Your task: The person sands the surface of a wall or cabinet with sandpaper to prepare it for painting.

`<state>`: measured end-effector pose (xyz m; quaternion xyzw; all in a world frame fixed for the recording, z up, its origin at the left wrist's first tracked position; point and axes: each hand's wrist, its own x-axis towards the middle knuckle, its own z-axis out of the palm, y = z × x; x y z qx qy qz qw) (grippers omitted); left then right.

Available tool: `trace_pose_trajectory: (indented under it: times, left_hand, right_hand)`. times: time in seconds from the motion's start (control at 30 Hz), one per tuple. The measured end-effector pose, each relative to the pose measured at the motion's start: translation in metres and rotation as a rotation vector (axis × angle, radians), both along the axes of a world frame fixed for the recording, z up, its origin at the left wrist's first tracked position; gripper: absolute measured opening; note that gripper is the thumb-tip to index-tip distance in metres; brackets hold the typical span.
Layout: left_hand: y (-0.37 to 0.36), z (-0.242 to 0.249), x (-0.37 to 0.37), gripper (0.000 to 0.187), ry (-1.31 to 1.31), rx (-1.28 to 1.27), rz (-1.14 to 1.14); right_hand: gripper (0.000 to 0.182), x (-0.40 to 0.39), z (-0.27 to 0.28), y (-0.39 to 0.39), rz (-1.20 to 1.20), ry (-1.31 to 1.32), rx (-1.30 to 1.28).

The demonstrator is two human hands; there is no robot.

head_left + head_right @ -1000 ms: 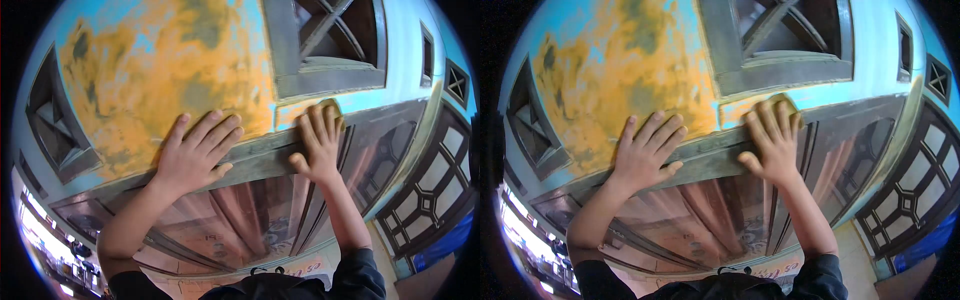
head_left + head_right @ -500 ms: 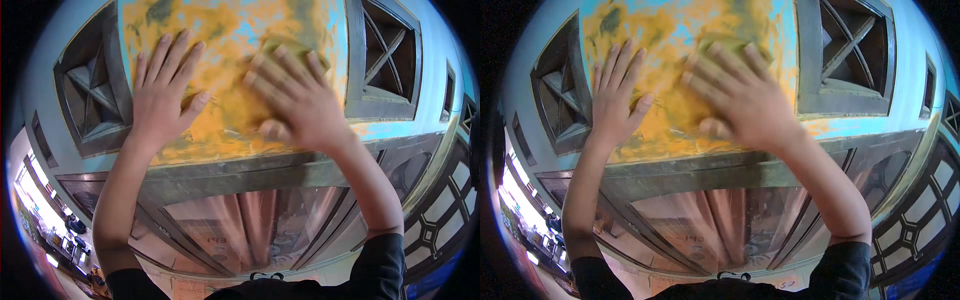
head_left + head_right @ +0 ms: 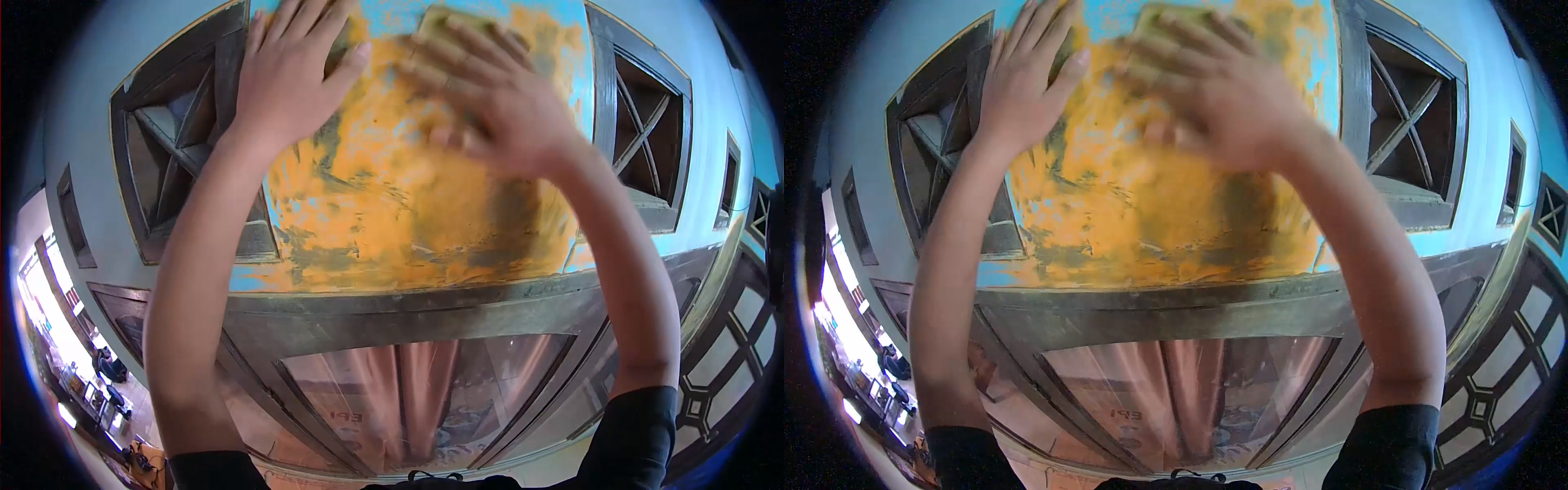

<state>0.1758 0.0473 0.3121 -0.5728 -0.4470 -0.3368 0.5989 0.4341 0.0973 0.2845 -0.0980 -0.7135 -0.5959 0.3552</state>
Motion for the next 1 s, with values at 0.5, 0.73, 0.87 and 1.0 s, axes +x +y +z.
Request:
trace_pose_trajectory:
  times: [0.5, 0.73, 0.87, 1.0]
  left_hand:
    - [0.004, 0.044, -0.01, 0.069, -0.071, 0.043, 0.018]
    - [0.013, 0.036, -0.016, 0.07, 0.0, 0.056, -0.023]
    - [0.014, -0.01, -0.02, 0.073, 0.099, 0.079, -0.003]
    - [0.008, -0.046, -0.02, 0.076, 0.116, 0.014, -0.048]
  right_hand:
    - [0.069, -0.016, 0.08, -0.009, -0.038, 0.662, -0.214]
    - [0.068, -0.036, 0.031, -0.024, -0.156, 0.407, -0.191]
    - [0.065, -0.002, 0.049, -0.003, -0.113, 0.692, -0.173]
    - [0.066, -0.011, 0.022, -0.006, -0.148, 0.743, -0.191]
